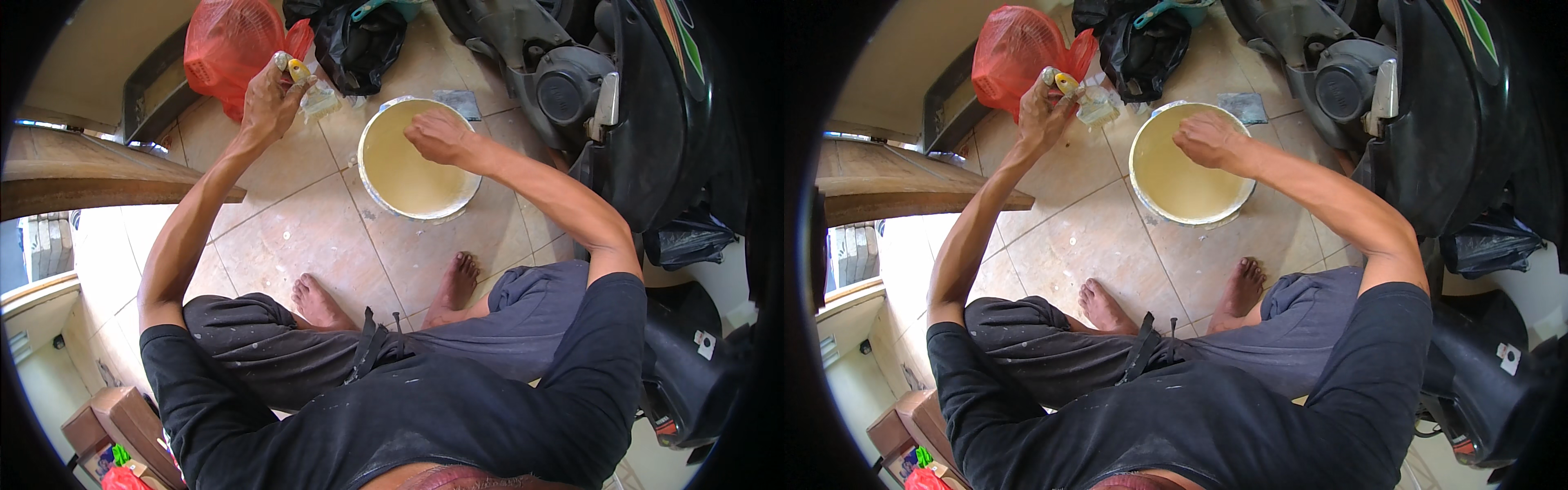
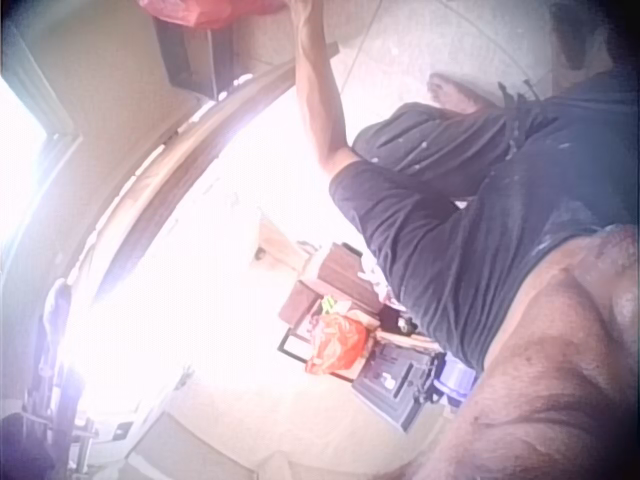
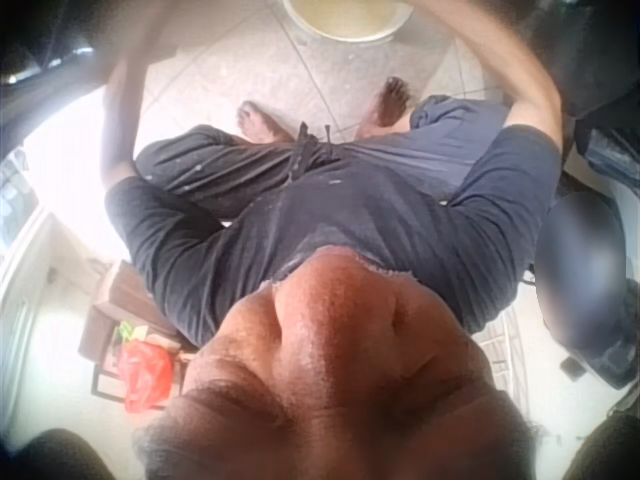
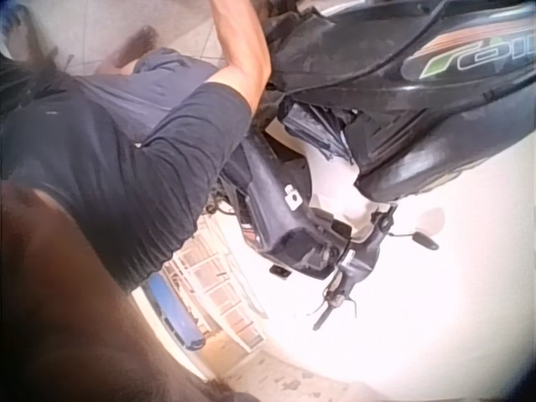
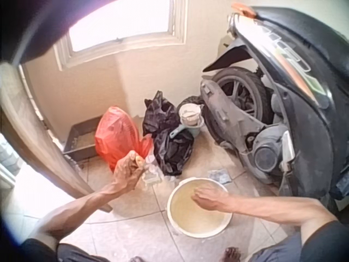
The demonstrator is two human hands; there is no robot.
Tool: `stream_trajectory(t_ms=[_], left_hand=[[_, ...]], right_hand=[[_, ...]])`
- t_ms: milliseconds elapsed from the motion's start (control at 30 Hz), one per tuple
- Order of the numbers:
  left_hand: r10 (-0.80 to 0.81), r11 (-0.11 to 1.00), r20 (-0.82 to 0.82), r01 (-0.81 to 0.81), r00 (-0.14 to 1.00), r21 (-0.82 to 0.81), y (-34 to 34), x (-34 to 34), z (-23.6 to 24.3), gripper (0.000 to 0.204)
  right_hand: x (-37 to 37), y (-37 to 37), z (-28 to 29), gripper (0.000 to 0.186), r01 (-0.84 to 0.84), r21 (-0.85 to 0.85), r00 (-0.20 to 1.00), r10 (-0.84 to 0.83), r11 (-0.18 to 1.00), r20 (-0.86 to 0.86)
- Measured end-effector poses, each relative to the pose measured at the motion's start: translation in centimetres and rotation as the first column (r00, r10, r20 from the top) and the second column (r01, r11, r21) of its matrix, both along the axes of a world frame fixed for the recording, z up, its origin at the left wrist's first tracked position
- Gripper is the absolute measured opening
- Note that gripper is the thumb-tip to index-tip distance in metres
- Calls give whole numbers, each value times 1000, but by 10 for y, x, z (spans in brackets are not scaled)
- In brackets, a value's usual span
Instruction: The person stirs a yellow liquid in a bucket using a stick, then adds water from a bottle and continues stirring. A paintbrush is briefly handled but not used for painting.
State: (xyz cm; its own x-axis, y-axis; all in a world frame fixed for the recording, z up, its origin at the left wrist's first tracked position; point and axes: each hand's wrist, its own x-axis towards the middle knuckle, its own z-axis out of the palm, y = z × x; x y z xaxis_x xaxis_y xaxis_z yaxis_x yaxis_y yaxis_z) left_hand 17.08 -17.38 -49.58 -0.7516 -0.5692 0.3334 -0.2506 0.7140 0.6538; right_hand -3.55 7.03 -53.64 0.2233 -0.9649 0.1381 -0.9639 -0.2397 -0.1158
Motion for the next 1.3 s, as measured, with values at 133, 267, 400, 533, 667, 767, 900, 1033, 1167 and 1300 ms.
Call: stream_trajectory(t_ms=[133, 267, 400, 533, 667, 767, 900, 1033, 1167, 1300], left_hand=[[-9, 1000, -18, 9, 1000, -3, -1, 1, -1, 24], [-18, 1000, -68, 19, 998, 13, 4, 2, 2, 28], [-13, 999, -67, 15, 998, 30, 3, 4, 0, 28], [-19, 1000, -62, 20, 998, 22, 3, -1, -1, 29], [-17, 1000, -65, 18, 998, 4, 5, 0, 1, 29], [-1, 1000, -44, 2, 999, 24, 4, 4, 2, 29], [16, 1000, -21, -16, 1000, 3, 9, 3, 7, 29], [-14, 1000, -49, 13, 999, -2, 7, 0, 3, 29], [19, 1000, -55, -19, 998, 5, 13, -2, 7, 29], [-6, 1000, -64, 5, 998, -22, 6, 3, 2, 29]], right_hand=[[13, -4, 4, 10, -31, 106, 985, 12, 994, 170], [8, -4, 18, 13, -110, 365, 985, 52, 924, 164], [-7, -5, 14, 16, 32, 448, 997, 4, 893, -80], [-5, 0, -7, 11, -64, -28, 993, 67, 998, 101], [15, 0, -1, 8, -163, 96, 965, 138, 982, 224], [15, -5, 15, 7, -206, 376, 967, 129, 903, 220], [-2, 2, -3, 5, 19, 337, 999, -32, 941, 33], [4, 1, -5, 6, -2, -22, 990, 5, 1000, 138], [15, 1, 5, 12, -130, 130, 958, 90, 983, 273], [12, -6, 27, 11, -131, 532, 990, 85, 837, 110]])
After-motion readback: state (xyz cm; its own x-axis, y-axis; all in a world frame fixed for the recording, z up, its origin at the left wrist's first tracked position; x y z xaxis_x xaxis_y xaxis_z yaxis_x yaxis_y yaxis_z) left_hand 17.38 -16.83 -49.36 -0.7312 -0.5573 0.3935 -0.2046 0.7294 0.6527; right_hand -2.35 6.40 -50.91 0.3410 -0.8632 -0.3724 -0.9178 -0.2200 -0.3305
